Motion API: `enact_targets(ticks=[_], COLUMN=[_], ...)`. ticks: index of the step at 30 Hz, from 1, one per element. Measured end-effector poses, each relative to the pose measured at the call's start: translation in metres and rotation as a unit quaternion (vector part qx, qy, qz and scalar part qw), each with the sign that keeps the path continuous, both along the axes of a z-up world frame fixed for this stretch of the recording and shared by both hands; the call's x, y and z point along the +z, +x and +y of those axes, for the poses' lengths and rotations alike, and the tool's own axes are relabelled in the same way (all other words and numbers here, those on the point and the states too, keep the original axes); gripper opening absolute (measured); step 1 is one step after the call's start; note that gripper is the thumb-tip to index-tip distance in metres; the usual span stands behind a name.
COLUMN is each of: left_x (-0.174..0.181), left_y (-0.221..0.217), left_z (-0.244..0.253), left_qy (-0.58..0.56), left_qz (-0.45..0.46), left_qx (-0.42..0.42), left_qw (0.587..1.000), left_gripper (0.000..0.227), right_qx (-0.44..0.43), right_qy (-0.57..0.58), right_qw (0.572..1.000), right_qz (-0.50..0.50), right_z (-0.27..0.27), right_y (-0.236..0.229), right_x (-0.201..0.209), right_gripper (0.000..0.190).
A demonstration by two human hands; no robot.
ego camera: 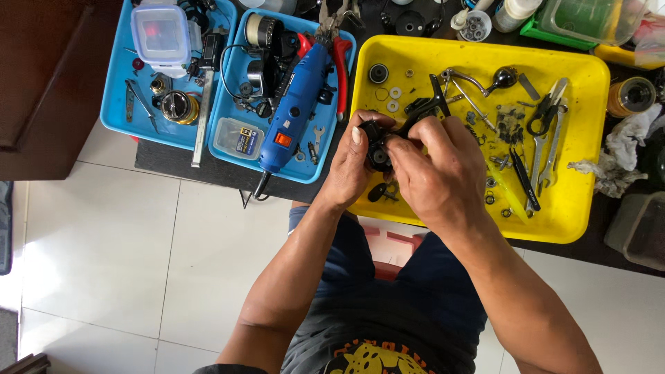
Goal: The person disassembles a small black mechanical component, removes a gear, and applies a brown substance from a small container using a brush to the gear and internal parts. The person then reassembles the component and continues applying the substance to the gear.
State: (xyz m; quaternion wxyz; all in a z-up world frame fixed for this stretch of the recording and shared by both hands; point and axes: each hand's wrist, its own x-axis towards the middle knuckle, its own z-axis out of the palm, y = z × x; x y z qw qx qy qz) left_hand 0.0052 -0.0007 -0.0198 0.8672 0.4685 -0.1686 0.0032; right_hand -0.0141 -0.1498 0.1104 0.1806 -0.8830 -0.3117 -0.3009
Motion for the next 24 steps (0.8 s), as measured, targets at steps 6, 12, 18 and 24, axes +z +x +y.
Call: enact_targets(ticks=[6,12,18,24], left_x=[0.020,0.024,0.015,0.033], left_y=[0.000,-0.009,-0.004,-0.010], left_z=[0.007,-0.003,-0.009,-0.008], left_qy=[0.091,-0.055,-0.089,-0.094], left_qz=[-0.021,0.080,0.133,0.167], left_qx=[0.028,-0.053,-0.099,-0.046], left_qw=[0.995,0.994,0.982,0.980], left_gripper=[0.054,0.056,0.058,0.056], right_qx=[-0.006,0.006,0.034,0.066], right_qy=[-0.002,-0.022,0.063,0.168], right_qw=[1.000,1.000,0.989,0.967], right_qz=[-0.009,0.001,0.128,0.181], right_z=[0.004,-0.001,-0.011,-0.040], right_y=[-0.001,0.003,0.008,0.003], right_x=[0.000,0.000,-0.010,0.000], right_gripper=[0.010,0.009,0.005,0.002])
